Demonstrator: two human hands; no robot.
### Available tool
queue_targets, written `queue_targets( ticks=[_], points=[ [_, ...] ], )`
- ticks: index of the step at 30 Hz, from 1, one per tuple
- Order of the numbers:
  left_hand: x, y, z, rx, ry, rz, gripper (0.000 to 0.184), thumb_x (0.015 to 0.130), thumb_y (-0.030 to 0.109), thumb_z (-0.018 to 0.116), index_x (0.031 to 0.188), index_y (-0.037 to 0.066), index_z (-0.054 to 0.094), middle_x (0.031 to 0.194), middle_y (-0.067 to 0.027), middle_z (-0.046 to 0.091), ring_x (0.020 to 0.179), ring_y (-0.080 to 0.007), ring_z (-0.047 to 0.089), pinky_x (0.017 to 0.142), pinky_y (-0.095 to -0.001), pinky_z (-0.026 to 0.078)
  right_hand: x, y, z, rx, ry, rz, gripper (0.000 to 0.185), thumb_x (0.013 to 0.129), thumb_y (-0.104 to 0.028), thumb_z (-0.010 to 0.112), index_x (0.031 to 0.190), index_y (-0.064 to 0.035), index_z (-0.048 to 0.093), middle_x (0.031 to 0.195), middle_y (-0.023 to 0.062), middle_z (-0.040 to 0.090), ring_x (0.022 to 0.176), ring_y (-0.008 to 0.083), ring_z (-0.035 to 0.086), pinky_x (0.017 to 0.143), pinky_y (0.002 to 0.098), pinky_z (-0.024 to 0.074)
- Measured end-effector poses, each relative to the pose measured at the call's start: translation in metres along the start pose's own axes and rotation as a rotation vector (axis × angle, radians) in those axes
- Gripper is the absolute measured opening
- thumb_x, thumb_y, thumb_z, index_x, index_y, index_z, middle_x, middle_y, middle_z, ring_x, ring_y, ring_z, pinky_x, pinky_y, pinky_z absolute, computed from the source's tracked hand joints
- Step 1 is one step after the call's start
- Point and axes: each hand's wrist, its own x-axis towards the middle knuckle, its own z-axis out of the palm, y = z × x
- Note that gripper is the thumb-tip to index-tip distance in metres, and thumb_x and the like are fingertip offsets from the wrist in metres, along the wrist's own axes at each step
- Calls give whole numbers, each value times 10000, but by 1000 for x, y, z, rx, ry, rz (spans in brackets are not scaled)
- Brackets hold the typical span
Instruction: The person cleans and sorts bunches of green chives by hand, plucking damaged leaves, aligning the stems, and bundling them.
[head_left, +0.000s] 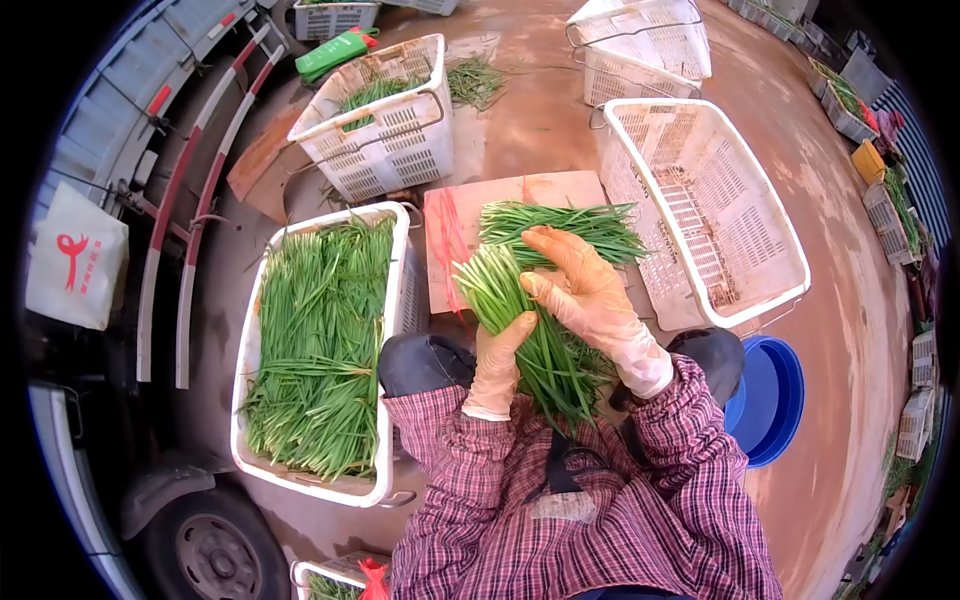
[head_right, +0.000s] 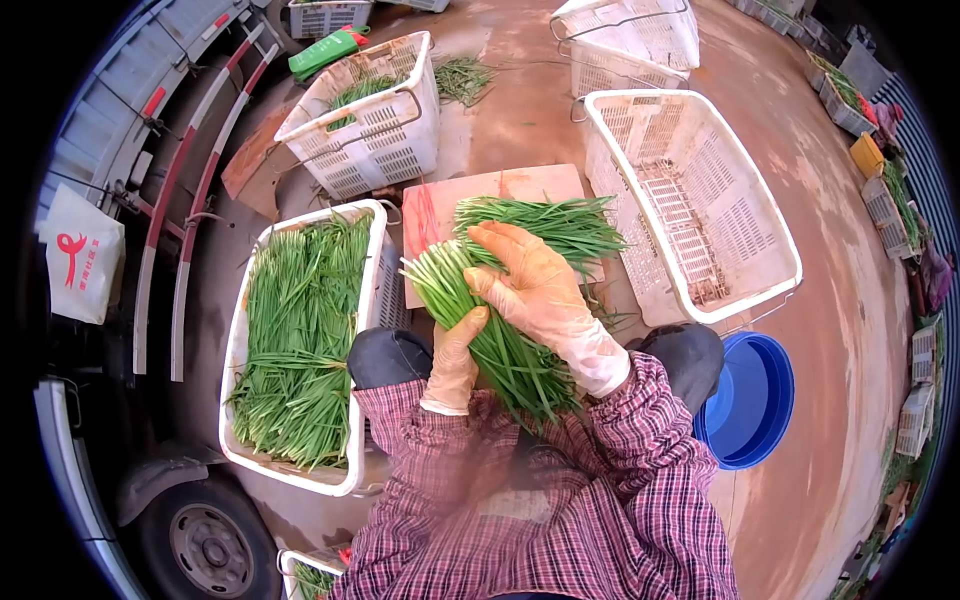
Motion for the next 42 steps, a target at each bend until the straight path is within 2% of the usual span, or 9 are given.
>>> queue_targets(
  ticks=[1,5,12,18,20,26,31,38,42],
  points=[
    [-2,-4,3,-5,25,28,499,870,165,809,1302,14,610,1171,-72,685,1036,-183,667,929,-340,554,-3,2,4,-131,78,-126,472,926,-280,762,1346,-87,669,1301,172,655,1200,307,628,1035,394,498],
    [6,-32,-2,66,90,-9,563,884,211,830,1342,35,555,1216,-55,651,1051,-191,661,932,-350,555,-18,-16,16,-162,182,-204,378,851,-210,812,1200,-86,739,1142,132,714,1063,318,685,934,409,540],
    [1,-27,27,129,155,141,489,880,145,817,1294,18,590,1176,-32,660,1031,-141,634,901,-298,523,-18,-14,37,-207,184,-164,279,805,-180,851,1040,-66,753,1063,114,729,984,285,689,891,391,540],
    [-1,-24,15,194,95,102,499,884,134,811,1309,10,582,1184,-36,661,1037,-141,634,908,-297,522,-19,-4,36,334,150,-19,174,875,-153,801,994,-36,752,1003,58,710,967,218,660,883,347,521],
    [-3,-17,13,165,31,33,511,885,121,807,1325,5,575,1195,-40,662,1050,-143,634,917,-300,520,-15,-2,32,622,168,222,169,913,-128,779,1032,-11,748,1015,38,693,978,174,636,902,319,507],
    [-6,-25,9,54,-88,-85,504,869,122,815,1308,6,598,1173,-53,686,1026,-167,666,916,-328,545,17,-44,3,774,131,379,210,957,-192,768,1069,-18,729,944,20,713,867,96,639,804,264,534],
    [-5,-23,4,68,-137,-109,488,859,159,831,1282,24,628,1129,-32,695,1002,-147,662,914,-316,539,61,-56,-42,603,322,235,254,931,-230,802,1058,-23,727,868,56,735,801,111,666,751,235,513],
    [2,-32,-25,11,-99,-117,456,858,147,808,1258,13,635,1142,-67,715,983,-176,690,892,-333,563,99,-52,-158,654,569,-299,286,964,-216,759,1131,11,713,1086,141,765,987,239,752,790,272,608],
    [3,-36,-38,-58,-76,-90,539,863,153,785,1342,12,580,1230,-143,697,1053,-277,713,890,-430,617,83,-69,-167,390,640,-239,237,950,-202,773,1085,-11,730,1033,124,769,923,191,751,775,258,589]
  ],
)
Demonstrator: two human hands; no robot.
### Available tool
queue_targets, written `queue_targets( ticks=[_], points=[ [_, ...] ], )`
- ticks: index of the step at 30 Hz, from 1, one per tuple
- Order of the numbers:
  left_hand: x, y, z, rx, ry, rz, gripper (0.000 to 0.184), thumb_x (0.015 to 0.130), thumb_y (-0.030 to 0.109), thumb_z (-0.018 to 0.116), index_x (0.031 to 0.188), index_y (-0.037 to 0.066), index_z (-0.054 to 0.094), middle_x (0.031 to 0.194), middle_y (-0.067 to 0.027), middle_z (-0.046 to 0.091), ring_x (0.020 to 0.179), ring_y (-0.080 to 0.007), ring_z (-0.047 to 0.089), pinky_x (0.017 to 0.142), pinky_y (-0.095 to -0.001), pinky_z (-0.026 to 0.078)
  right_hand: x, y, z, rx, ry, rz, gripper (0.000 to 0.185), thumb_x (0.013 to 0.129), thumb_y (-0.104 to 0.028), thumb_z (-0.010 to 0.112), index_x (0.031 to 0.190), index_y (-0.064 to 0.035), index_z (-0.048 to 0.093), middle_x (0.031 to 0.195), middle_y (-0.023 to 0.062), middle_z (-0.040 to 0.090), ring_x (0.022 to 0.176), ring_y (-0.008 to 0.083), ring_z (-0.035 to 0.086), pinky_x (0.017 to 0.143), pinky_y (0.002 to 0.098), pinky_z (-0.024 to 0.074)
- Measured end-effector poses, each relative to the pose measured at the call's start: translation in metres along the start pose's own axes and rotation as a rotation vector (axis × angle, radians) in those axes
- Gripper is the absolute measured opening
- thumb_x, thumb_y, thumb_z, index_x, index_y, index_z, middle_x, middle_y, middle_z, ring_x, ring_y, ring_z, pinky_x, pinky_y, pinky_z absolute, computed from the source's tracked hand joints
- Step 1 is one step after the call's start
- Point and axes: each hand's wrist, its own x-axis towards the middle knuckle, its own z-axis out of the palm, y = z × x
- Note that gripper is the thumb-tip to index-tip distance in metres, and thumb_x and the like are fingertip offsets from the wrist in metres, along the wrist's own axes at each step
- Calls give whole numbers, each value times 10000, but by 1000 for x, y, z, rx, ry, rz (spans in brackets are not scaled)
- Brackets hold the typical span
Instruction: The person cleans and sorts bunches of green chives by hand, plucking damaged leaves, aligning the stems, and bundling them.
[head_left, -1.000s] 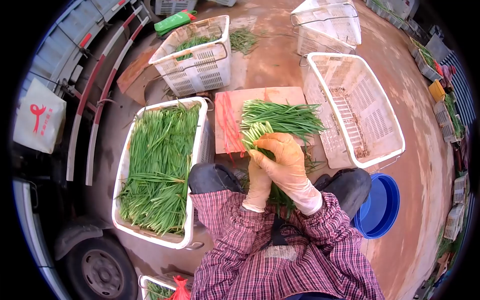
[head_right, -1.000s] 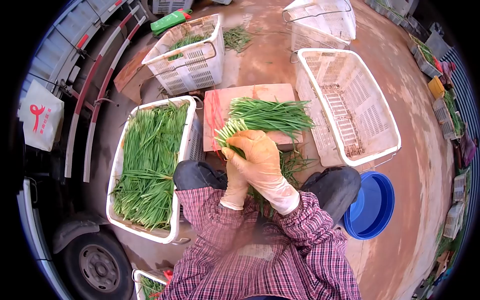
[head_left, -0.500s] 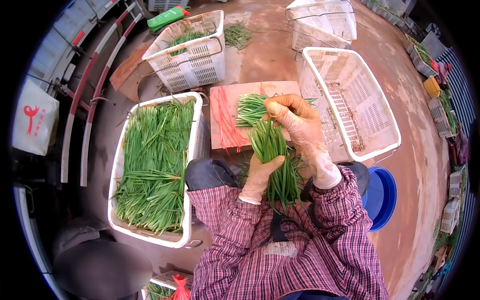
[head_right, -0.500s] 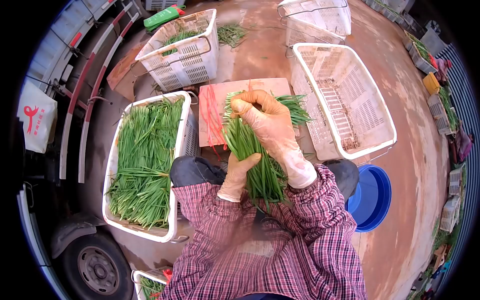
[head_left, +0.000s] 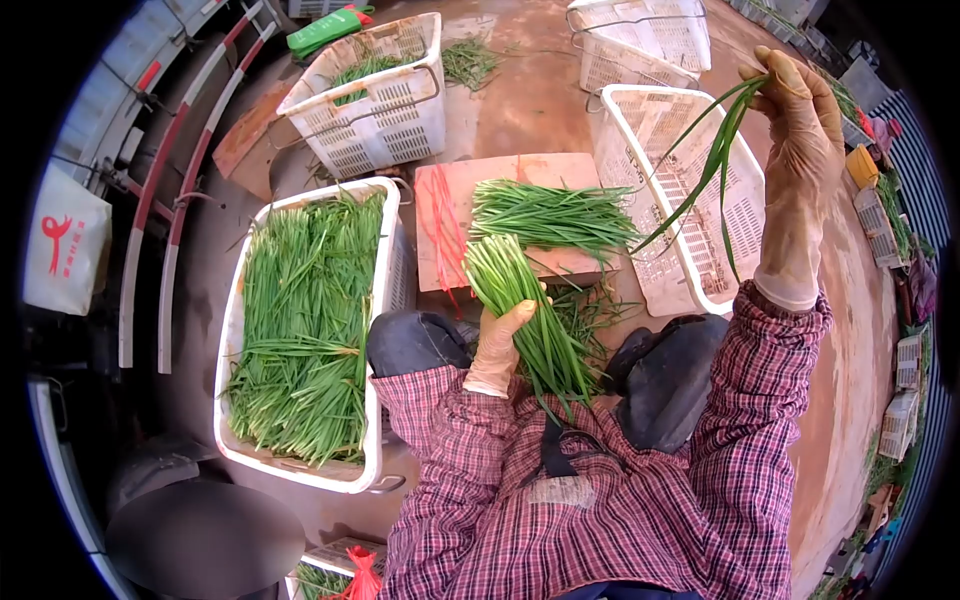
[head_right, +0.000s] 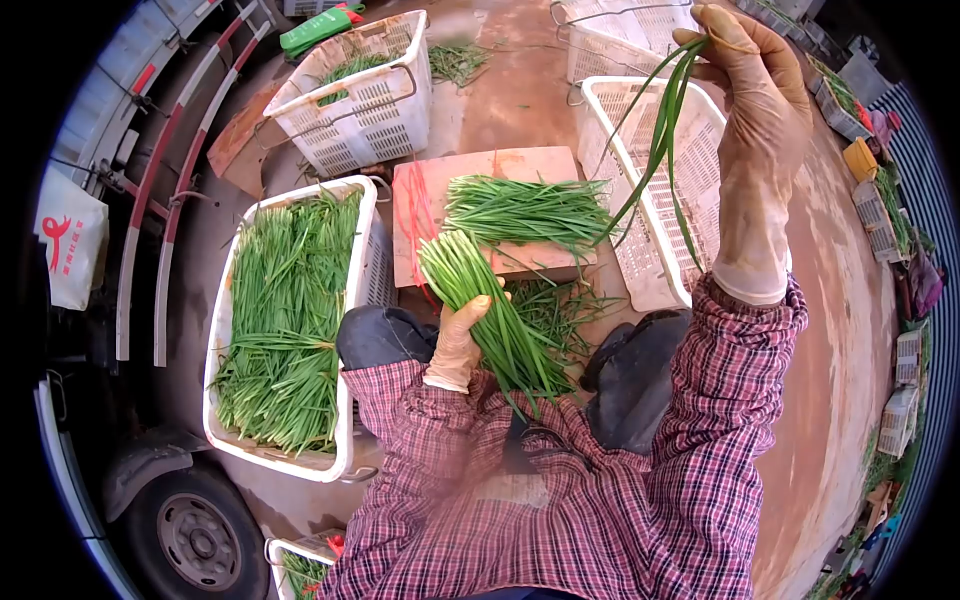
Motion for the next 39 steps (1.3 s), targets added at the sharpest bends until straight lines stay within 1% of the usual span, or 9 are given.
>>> queue_targets(
  ticks=[5,8,24,28,30,31,32,35,39],
  points=[
    [-4,11,19,-35,-51,-21,730,848,223,787,1485,35,484,1267,-143,672,1123,-276,685,946,-432,599,-85,43,16,-251,-469,688,308,913,-301,817,1031,-25,748,878,25,714,836,113,644,747,269,491],
    [-8,20,29,-23,-80,-22,765,834,252,791,1495,40,468,1304,-143,651,1134,-276,678,957,-429,594,-141,75,33,-103,-480,971,271,948,-319,776,1025,-61,743,840,-1,684,757,74,573,667,234,446],
    [-13,21,45,-49,-131,-43,669,830,283,781,1380,5,523,1213,-78,630,1082,-206,647,936,-366,555,-182,109,41,-26,-432,1069,264,992,-326,702,1054,-70,703,840,-25,661,700,78,574,620,225,451],
    [-15,18,34,-112,-190,-156,734,840,305,772,1443,10,475,1224,-127,652,1161,-290,649,1051,-454,525,-169,89,49,-114,-478,1298,280,1002,-329,692,1117,-74,699,866,-16,660,695,89,577,618,226,458],
    [-15,14,30,-126,-161,-132,707,855,311,768,1433,11,492,1234,-149,661,1154,-299,658,1025,-462,546,-175,106,48,-45,-481,1124,334,1010,-394,669,1185,-112,712,815,11,630,598,84,537,518,248,453],
    [-15,16,30,-104,-134,-145,683,862,306,768,1419,12,505,1237,-153,662,1142,-299,664,1006,-458,557,-176,103,46,-73,-485,989,398,1016,-411,652,1254,-95,700,944,65,690,776,172,652,671,311,547],
    [-16,17,29,-81,-105,-157,658,869,301,768,1405,13,518,1239,-156,664,1131,-299,670,987,-453,568,-173,100,45,-73,-492,990,398,1016,-411,652,1254,-95,700,944,65,690,776,172,652,671,311,547],
    [-11,13,22,-68,-141,-130,668,879,273,770,1423,-7,503,1248,-163,665,1121,-291,677,976,-426,575,-161,90,52,-285,-724,217,447,1007,-425,637,1268,-69,701,1276,154,687,1229,350,617,1057,439,483],
    [-13,10,25,-89,-163,-178,774,856,221,805,1489,-16,428,1324,-141,630,1198,-281,646,1029,-424,544,-156,96,82,-429,-935,-259,412,956,-435,670,1167,-90,748,1177,156,719,1149,359,653,981,457,526]
  ],
)
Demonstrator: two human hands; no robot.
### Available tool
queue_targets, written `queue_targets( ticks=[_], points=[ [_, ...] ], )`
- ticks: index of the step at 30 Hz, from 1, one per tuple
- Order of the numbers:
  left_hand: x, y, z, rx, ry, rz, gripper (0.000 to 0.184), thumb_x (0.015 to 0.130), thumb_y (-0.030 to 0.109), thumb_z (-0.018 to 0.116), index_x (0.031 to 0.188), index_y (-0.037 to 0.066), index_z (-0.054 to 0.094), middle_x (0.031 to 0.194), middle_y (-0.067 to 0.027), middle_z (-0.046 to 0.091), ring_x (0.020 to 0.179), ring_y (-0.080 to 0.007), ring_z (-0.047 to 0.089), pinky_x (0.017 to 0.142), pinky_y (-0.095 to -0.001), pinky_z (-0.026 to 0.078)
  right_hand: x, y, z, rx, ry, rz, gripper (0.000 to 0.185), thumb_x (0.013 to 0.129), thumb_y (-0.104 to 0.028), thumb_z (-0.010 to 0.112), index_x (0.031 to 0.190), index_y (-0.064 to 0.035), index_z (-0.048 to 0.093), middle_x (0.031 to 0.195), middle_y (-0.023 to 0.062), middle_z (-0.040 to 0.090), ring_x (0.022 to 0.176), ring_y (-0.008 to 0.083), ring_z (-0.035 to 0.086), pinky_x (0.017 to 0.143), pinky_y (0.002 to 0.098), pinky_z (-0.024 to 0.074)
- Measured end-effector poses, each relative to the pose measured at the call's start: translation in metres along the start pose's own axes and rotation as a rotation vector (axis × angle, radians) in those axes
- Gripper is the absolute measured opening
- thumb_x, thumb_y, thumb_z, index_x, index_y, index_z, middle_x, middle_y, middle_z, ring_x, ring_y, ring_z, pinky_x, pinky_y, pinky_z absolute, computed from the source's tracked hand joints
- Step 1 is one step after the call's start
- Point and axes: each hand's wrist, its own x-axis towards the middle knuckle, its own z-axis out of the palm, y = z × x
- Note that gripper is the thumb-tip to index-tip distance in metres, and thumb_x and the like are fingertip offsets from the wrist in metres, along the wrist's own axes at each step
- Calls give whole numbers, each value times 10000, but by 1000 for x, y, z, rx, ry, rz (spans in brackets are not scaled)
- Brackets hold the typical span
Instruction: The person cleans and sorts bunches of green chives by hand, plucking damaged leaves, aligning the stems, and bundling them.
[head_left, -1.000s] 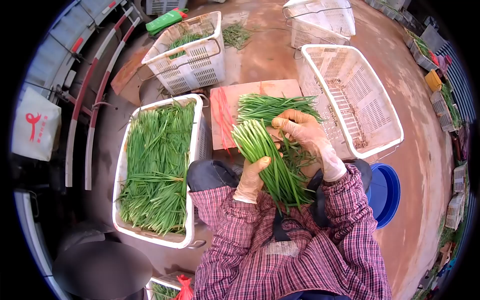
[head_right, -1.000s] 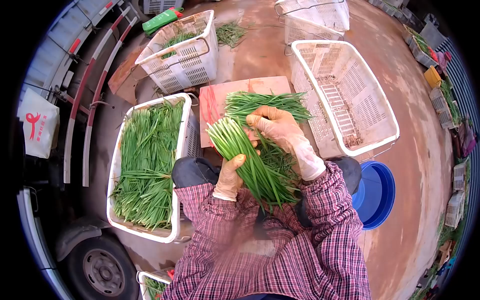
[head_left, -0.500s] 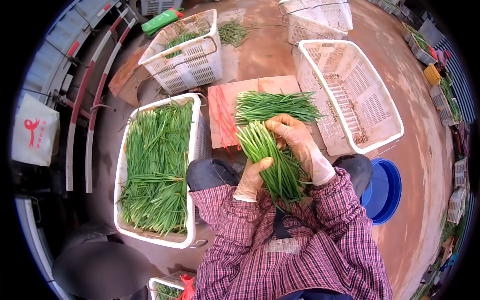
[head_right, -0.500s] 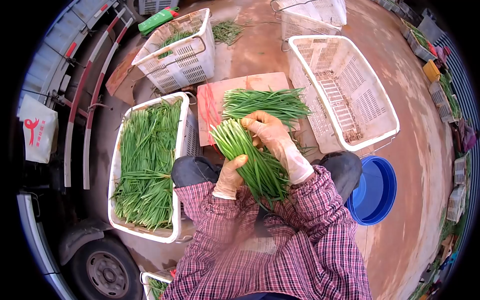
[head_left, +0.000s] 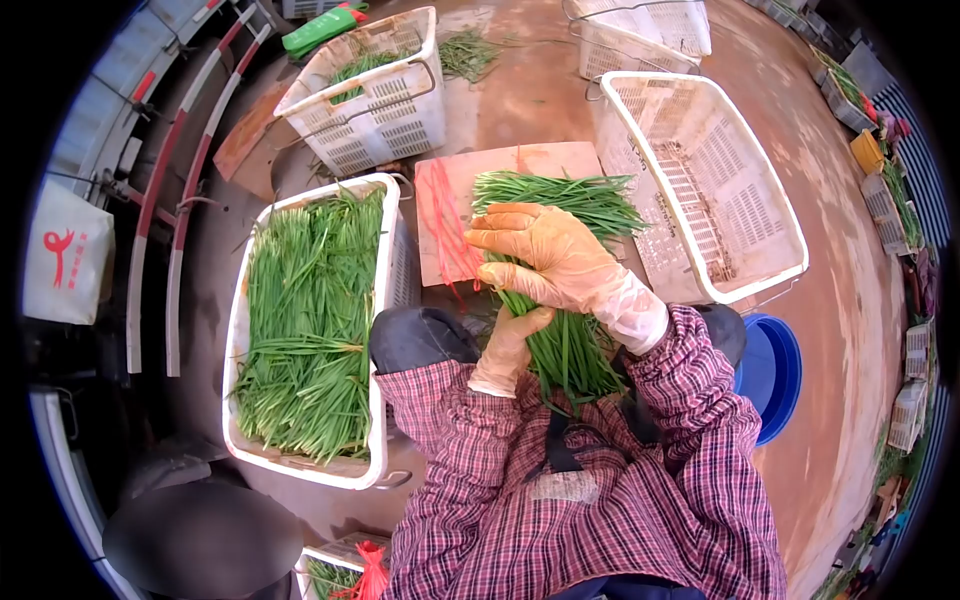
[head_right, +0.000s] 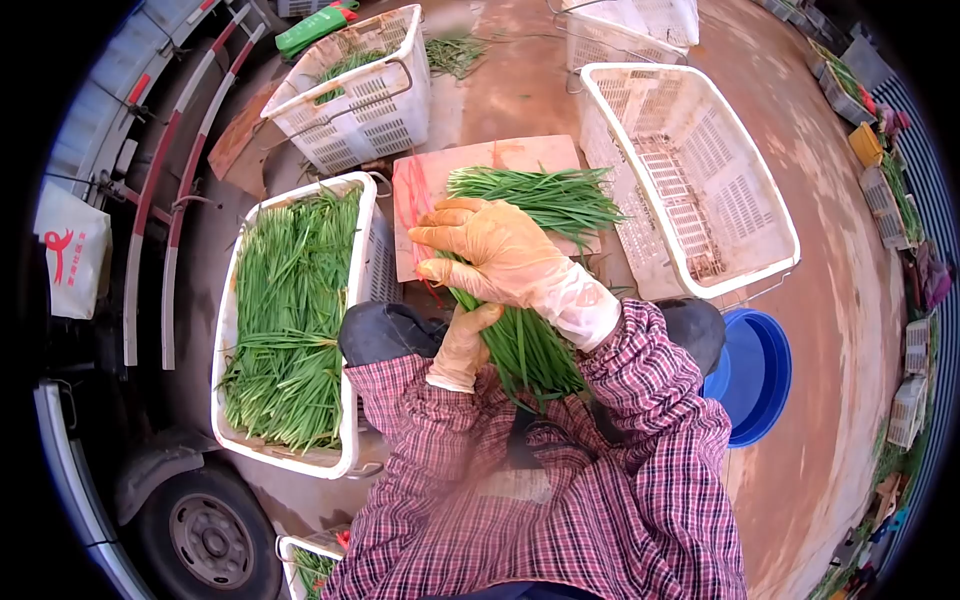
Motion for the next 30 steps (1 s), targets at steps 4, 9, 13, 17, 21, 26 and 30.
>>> queue_targets(
  ticks=[4,9,13,17,21,26,30],
  points=[
    [-6,8,2,36,-44,-35,875,814,239,849,1515,-15,390,1394,-131,588,1277,-284,602,1079,-434,510,-3,12,15,-55,-33,-99,296,918,-416,705,915,-129,778,1002,45,757,954,274,714,800,427,561],
    [-16,13,3,-34,-10,-103,933,786,289,876,1520,-7,383,1409,-142,579,1275,-291,604,1082,-438,522,-10,13,20,-120,-64,-80,216,878,-337,769,934,-129,775,876,24,743,837,240,719,741,392,557],
    [-5,4,-3,13,12,-43,813,812,204,859,1482,-1,448,1338,-124,636,1198,-279,657,1018,-426,569,-7,19,34,-202,-17,-71,218,893,-323,754,1002,-136,777,799,36,704,751,262,688,669,422,524],
    [5,3,4,72,150,129,747,826,145,833,1462,-8,472,1299,-109,656,1145,-266,678,976,-410,586,-2,18,32,-41,-40,119,335,945,-343,713,1171,-98,747,905,89,727,840,316,692,734,428,533],
    [14,42,4,-41,236,268,461,901,159,752,1308,10,596,1119,-87,692,1009,-242,691,935,-408,586,-9,2,-16,374,362,291,490,1026,-424,635,1372,-77,654,1091,107,731,1010,216,692,879,335,524],
    [18,98,-37,-243,257,471,337,983,279,678,1217,37,649,1103,-86,707,1005,-252,689,947,-448,575,-59,-3,-65,627,550,583,438,1062,-366,605,1362,-53,657,1179,84,700,1136,164,632,1003,321,482],
    [10,118,-55,-289,269,507,364,990,337,663,1197,38,655,1096,-94,706,1002,-260,686,938,-469,575,-112,21,-71,681,637,643,430,1059,-359,614,1345,-42,665,1141,63,713,1067,143,644,933,298,498]
  ],
)
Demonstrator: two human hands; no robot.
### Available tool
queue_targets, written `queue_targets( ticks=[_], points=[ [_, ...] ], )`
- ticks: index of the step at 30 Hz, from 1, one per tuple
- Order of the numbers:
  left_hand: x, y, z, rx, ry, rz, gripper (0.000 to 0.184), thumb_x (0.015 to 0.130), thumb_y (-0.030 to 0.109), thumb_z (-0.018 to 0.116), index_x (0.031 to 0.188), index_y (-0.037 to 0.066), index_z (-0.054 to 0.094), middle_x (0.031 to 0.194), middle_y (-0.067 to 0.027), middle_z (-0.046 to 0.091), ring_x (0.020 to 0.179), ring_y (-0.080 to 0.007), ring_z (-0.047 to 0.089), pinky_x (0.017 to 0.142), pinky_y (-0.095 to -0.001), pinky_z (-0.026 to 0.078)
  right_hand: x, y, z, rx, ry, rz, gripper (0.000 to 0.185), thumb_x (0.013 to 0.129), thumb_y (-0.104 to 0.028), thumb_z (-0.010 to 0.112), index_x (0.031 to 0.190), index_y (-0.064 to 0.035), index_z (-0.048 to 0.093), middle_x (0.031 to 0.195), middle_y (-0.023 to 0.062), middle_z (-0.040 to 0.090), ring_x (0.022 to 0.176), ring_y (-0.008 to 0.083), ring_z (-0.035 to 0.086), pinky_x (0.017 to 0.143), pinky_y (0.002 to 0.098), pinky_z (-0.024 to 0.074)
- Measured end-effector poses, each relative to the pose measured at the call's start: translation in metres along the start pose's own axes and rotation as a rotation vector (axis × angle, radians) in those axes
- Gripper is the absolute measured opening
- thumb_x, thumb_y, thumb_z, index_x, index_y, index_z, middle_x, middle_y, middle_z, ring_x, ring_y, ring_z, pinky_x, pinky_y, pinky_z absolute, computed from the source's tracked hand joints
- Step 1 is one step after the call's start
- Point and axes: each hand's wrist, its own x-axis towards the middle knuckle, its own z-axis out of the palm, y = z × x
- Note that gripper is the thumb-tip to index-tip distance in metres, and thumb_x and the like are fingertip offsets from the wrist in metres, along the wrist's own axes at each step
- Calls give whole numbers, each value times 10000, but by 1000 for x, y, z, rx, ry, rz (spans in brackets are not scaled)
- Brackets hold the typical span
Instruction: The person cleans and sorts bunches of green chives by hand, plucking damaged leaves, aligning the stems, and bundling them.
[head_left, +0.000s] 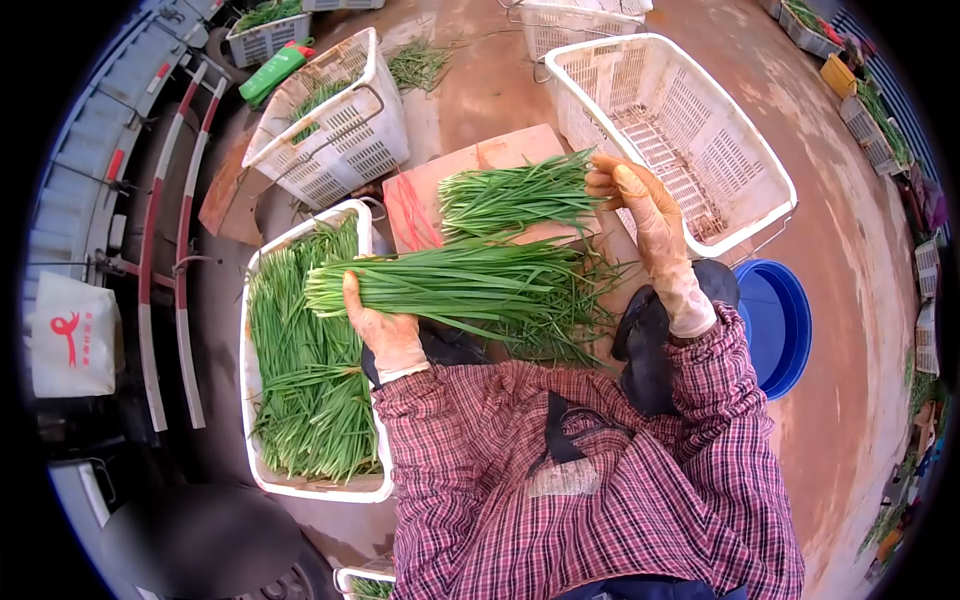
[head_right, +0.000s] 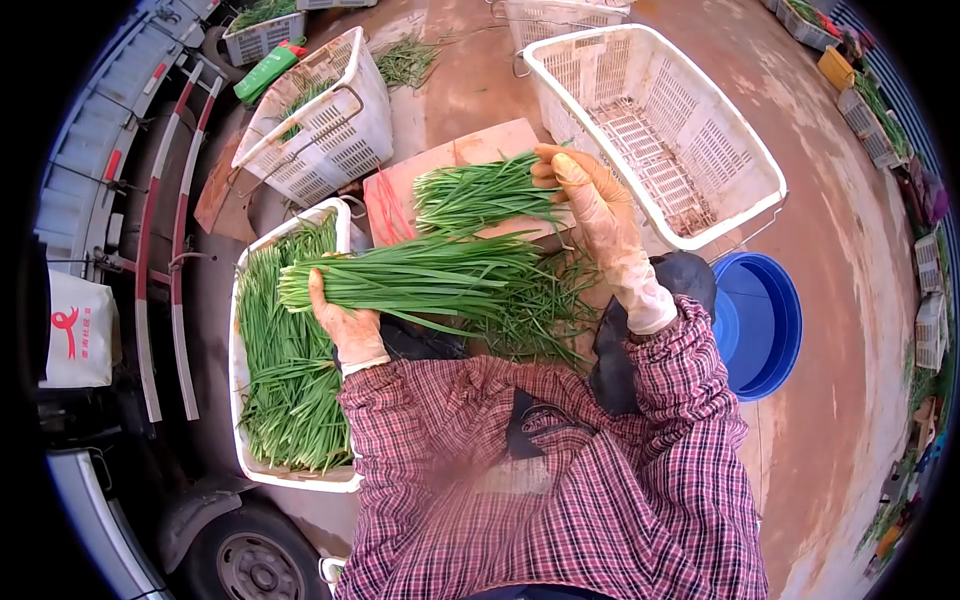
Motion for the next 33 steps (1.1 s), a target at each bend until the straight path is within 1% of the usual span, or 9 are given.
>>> queue_targets(
  ticks=[3,7,11,14,18,23,29,32,33],
  points=[
    [2,7,-6,2,57,57,365,989,355,658,1176,41,662,1092,-98,707,1004,-266,684,931,-476,577,-15,15,-15,130,50,10,410,1059,-338,621,1329,-33,672,1091,46,720,969,117,651,854,259,496],
    [7,9,-18,37,176,80,375,996,386,631,1138,42,671,1093,-110,712,999,-293,684,911,-495,584,-45,13,-7,24,2,234,369,1057,-307,634,1293,-30,697,1050,38,723,914,114,653,825,241,508],
    [11,9,-27,75,172,79,384,996,398,628,1139,45,669,1100,-116,711,997,-302,684,910,-513,583,-70,33,6,-171,-253,369,326,1006,-305,705,1170,-27,750,1026,65,752,899,151,684,849,295,549],
    [4,6,-18,109,203,106,387,999,404,623,1145,49,667,1107,-120,708,1003,-305,683,921,-526,578,-78,25,22,-644,-405,216,467,1012,-459,621,1237,-61,719,1176,149,732,1078,319,696,948,394,538],
    [-5,-2,3,133,290,122,363,1039,385,571,1133,46,661,1050,-101,705,961,-275,678,883,-491,580,-76,49,35,-744,-511,126,621,1007,-577,555,1324,-55,667,1322,187,669,1249,356,608,1053,419,474],
    [-5,-4,-8,89,196,76,365,1009,400,611,1138,64,668,1100,-109,709,998,-288,684,907,-505,582,-67,65,56,-623,-606,170,713,1001,-655,505,1367,-62,653,1319,203,669,1258,382,594,1087,430,442],
    [-10,-6,-4,104,225,63,348,1015,381,606,1117,56,676,1065,-101,719,977,-278,690,894,-489,588,-65,78,69,-662,-572,203,513,991,-535,626,1223,-89,731,1092,169,750,1051,346,688,931,413,520],
    [-11,-8,1,109,274,77,342,1008,376,621,1112,55,678,1061,-95,720,976,-270,690,891,-478,590,-68,74,74,-811,-528,66,385,982,-438,680,1110,-83,756,936,132,746,895,282,694,835,378,527],
    [-10,-9,0,120,283,88,339,1004,375,628,1110,57,679,1064,-90,721,981,-266,689,891,-474,590,-68,61,75,-669,-534,206,396,988,-440,664,1082,-64,743,933,132,730,917,277,688,847,379,522]
  ],
)
